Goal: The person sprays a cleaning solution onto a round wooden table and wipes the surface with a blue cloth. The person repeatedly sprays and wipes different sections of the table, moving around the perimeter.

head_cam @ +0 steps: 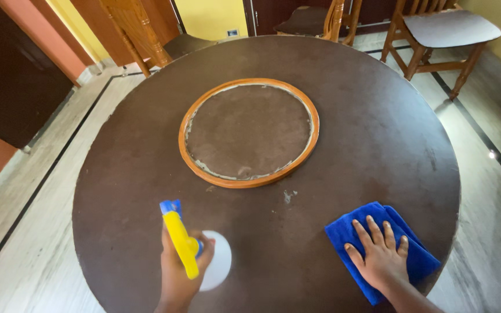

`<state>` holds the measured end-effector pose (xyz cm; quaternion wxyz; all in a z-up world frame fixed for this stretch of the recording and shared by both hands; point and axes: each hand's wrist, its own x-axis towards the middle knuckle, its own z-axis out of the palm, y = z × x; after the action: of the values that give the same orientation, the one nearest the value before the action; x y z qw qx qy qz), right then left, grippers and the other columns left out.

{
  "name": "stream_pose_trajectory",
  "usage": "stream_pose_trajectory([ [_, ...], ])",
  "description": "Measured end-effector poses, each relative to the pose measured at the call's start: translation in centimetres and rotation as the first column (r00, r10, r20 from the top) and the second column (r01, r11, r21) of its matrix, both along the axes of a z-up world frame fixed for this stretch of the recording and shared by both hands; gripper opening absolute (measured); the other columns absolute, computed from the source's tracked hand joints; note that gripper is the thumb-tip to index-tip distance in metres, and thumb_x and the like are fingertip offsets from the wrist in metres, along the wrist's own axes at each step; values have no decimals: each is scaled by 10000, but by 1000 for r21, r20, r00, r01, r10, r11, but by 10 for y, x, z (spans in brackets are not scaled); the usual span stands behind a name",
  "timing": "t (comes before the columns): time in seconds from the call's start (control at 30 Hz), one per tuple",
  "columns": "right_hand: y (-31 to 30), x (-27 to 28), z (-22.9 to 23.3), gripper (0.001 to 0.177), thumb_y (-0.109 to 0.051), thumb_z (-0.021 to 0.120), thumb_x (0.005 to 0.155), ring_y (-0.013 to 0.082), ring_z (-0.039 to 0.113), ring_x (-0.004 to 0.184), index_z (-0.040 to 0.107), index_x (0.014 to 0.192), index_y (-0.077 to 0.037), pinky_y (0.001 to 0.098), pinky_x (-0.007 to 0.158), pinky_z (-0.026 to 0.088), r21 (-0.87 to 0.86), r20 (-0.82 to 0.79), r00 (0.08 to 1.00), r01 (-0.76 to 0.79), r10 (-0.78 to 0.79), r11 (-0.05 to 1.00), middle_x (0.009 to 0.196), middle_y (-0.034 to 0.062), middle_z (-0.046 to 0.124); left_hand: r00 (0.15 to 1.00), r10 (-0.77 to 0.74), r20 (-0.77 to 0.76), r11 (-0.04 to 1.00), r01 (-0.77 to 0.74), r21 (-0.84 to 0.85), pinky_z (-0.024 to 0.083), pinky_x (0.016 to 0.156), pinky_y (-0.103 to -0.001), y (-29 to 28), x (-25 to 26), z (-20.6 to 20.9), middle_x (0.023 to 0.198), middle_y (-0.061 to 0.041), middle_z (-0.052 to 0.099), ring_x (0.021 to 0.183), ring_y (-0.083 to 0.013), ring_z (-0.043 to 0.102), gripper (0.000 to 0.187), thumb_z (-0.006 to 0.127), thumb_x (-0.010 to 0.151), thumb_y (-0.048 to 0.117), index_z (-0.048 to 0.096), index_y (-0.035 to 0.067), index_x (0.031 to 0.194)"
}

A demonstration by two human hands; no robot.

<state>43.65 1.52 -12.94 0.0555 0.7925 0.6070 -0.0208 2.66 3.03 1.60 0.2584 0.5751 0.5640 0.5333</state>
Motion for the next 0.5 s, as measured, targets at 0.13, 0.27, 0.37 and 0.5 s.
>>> stream_pose_trajectory([
  [0.13,3,0,0,774,-717,440,880,296,115,1552,254,1567,-413,630,1189,100,15,-16,1000,0,0,1000,1679,-22,185,993,83,80,992,-90,84,526,775,-293,25,12,-6,855,-39,685,802,-132,664,827,770,783,30,338,35,1488],
  [0.27,5,1,-3,768,-707,449,878,313,118,1546,269,1561,-406,639,1180,96,50,-36,999,-15,17,999,1672,-8,193,991,81,110,989,-94,118,524,784,-291,36,15,-14,860,-29,696,797,-117,649,847,776,775,23,318,35,1487],
  [0.37,10,1,-5,772,-705,449,877,314,106,1546,269,1563,-400,642,1179,89,58,-37,999,-20,22,998,1673,-4,189,988,94,125,993,-102,55,510,802,-305,39,16,-18,857,-48,684,816,-127,619,876,776,751,4,330,27,1504],
  [0.5,24,0,-3,757,-693,444,888,316,79,1547,265,1559,-393,639,1175,71,59,-52,998,-26,29,998,1676,7,170,988,102,120,993,-108,47,515,801,-304,45,19,-23,846,-37,697,808,-125,628,889,778,748,33,326,8,1513],
])
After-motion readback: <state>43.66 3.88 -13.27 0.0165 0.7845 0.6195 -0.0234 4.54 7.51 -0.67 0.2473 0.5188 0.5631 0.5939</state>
